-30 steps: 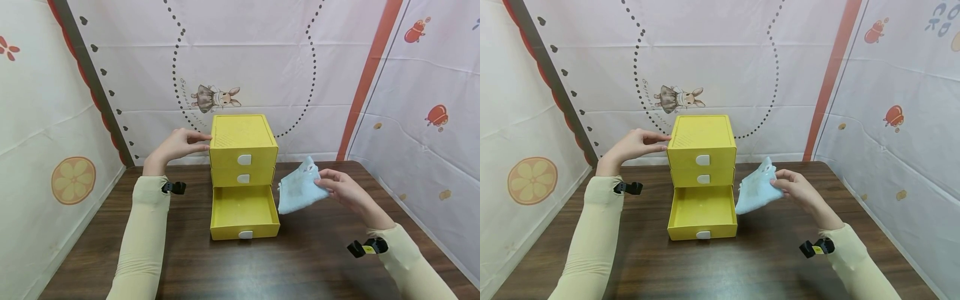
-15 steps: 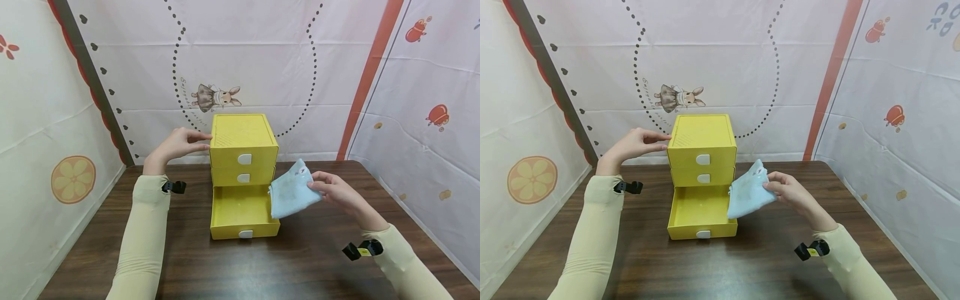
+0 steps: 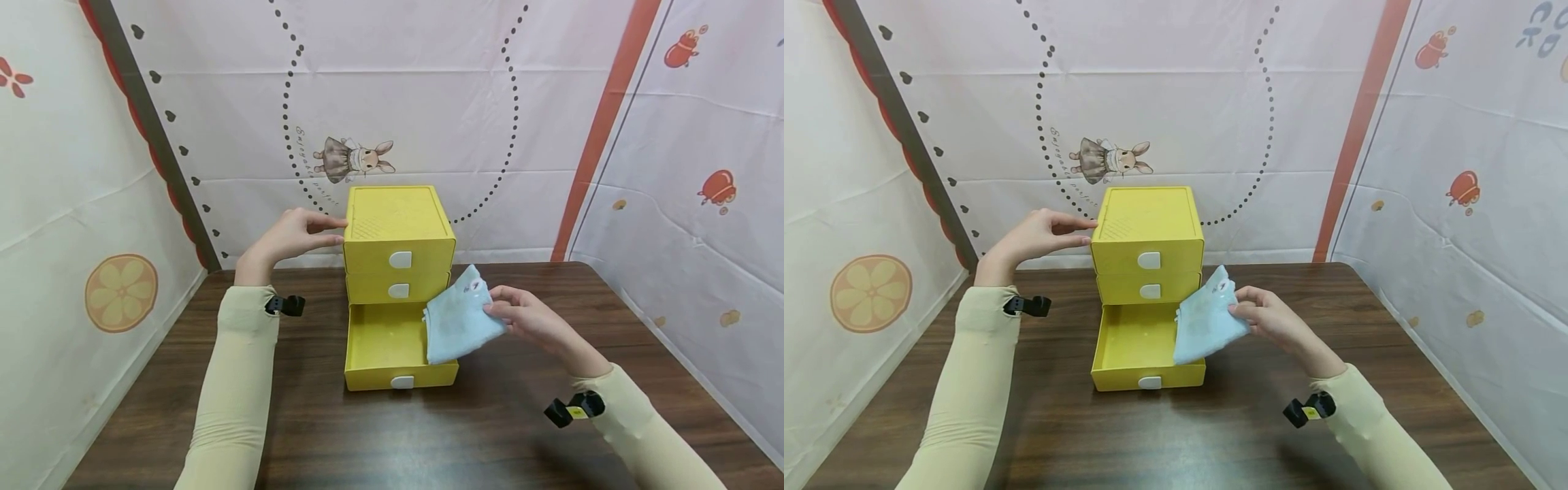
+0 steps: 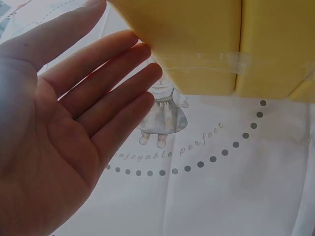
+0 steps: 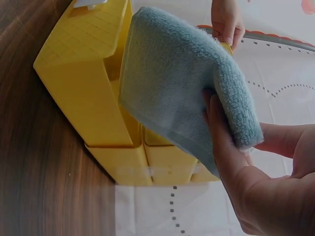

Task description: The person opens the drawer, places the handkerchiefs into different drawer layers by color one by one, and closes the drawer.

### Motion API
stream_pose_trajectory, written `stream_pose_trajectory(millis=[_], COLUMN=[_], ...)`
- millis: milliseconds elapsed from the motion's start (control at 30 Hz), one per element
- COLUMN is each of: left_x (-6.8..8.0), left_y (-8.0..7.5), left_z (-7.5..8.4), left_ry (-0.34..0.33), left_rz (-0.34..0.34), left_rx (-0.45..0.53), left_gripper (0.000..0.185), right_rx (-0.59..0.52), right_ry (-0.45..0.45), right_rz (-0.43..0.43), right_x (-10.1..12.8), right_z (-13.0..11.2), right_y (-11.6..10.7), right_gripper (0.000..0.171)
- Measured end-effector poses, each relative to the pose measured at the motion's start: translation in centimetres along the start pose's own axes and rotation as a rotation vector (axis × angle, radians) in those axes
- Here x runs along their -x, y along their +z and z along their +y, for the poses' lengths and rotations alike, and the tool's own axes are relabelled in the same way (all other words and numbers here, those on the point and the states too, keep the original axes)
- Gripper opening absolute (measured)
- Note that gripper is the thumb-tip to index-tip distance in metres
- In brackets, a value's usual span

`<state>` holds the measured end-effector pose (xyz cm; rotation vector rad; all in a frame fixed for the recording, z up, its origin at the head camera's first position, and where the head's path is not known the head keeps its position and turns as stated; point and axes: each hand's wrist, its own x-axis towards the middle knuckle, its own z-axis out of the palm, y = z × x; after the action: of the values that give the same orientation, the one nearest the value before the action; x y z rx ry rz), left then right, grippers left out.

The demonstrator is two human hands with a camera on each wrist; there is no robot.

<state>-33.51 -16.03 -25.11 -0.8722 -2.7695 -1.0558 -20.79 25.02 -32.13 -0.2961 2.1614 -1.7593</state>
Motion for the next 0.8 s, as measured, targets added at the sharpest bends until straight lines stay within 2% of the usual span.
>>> stream_pose_trajectory(millis=[467,800], left_x=[-0.1,-0.1], left_y=[0.0,0.0], left_z=[-0.1,0.0], left_ry=[0.0,-0.004], left_rz=[0.005,0.003], left_rx=[-0.016,-0.008], left_gripper=[0.046,0.045], right_rx=[-0.034,-0.084], right_ry=[-0.018,0.009], right_rz=[-0.062,-0.054], right_x=[-1.9,-3.3], right_z=[0.7,1.1], right_y=[1.6,3.0], right_gripper=[0.019,0.013])
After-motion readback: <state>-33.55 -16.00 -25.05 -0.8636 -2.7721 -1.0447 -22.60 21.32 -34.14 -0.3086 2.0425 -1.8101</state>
